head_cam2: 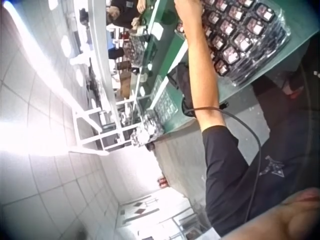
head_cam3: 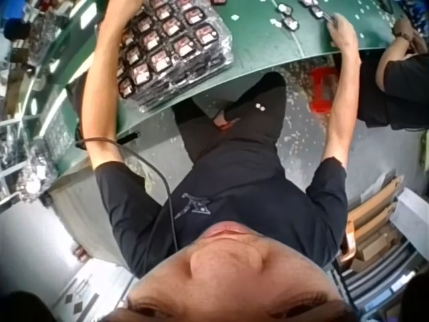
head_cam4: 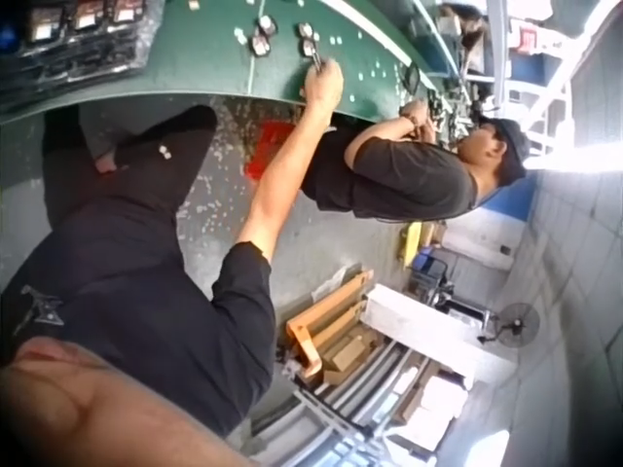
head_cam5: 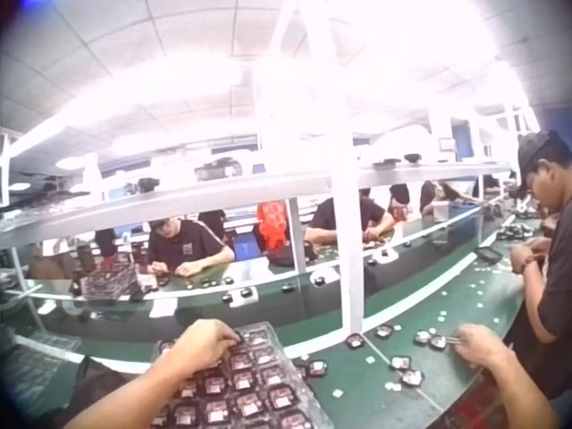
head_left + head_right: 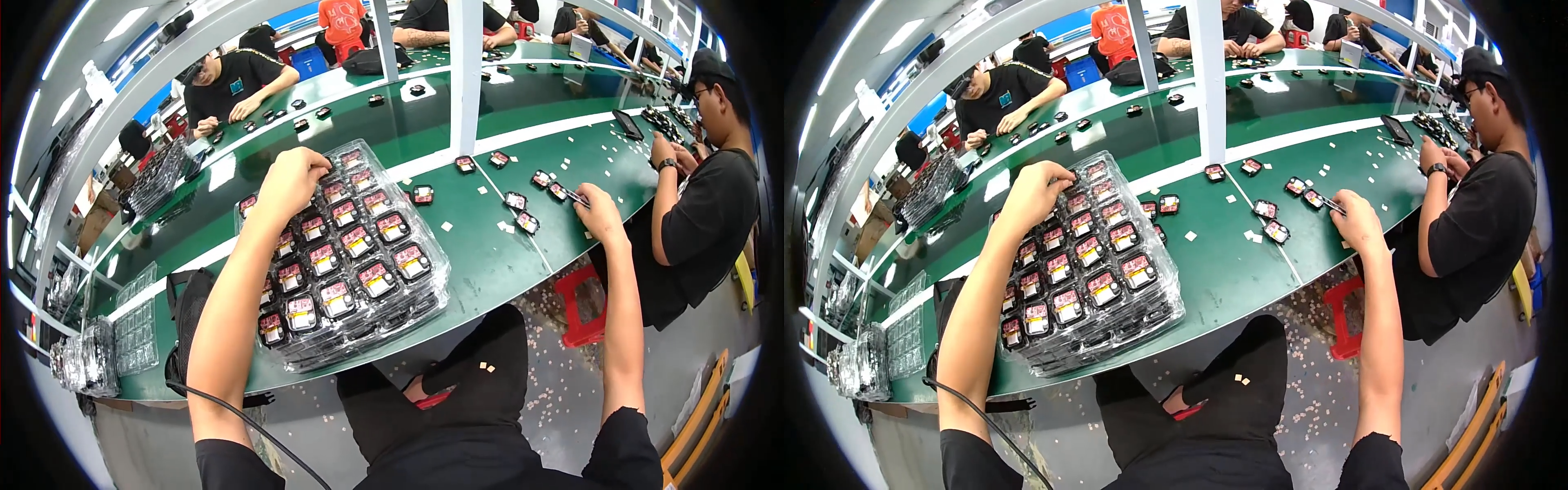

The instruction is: Assembling electronic sensor modules using tweezers on a factory production line.

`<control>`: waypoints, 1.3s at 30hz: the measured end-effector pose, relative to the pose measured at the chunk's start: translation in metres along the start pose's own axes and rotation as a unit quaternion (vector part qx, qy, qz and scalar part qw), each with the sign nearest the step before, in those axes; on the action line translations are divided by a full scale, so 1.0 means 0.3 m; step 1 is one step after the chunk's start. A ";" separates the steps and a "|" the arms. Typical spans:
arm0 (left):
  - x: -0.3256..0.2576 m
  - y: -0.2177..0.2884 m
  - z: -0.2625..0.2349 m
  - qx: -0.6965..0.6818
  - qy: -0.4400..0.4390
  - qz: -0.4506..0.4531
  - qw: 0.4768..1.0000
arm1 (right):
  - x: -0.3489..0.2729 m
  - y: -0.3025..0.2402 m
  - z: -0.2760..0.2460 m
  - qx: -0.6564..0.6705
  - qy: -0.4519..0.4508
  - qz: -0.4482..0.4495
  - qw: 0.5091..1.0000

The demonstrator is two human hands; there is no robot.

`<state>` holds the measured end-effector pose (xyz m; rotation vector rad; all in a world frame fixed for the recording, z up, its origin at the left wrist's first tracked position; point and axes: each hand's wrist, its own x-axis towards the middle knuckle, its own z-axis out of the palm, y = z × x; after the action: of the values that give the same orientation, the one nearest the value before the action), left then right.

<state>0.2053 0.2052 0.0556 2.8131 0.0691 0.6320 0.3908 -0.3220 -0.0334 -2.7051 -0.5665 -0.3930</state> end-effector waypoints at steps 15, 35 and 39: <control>-0.557 0.551 -0.152 -0.270 -0.051 0.120 0.954 | -0.403 -0.454 -0.090 0.382 0.062 -0.166 0.907; -0.947 0.661 0.284 -0.562 0.114 -0.090 0.815 | -0.691 -0.814 0.032 0.588 -0.257 -0.149 0.752; -0.979 0.666 0.317 -0.607 0.146 -0.158 0.765 | -0.702 -0.826 0.037 0.600 -0.267 -0.143 0.740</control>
<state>-0.0217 -0.0404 -0.0973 1.3879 0.1288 0.6669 0.1009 -0.1749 -0.0451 -1.3988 -0.9479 0.5666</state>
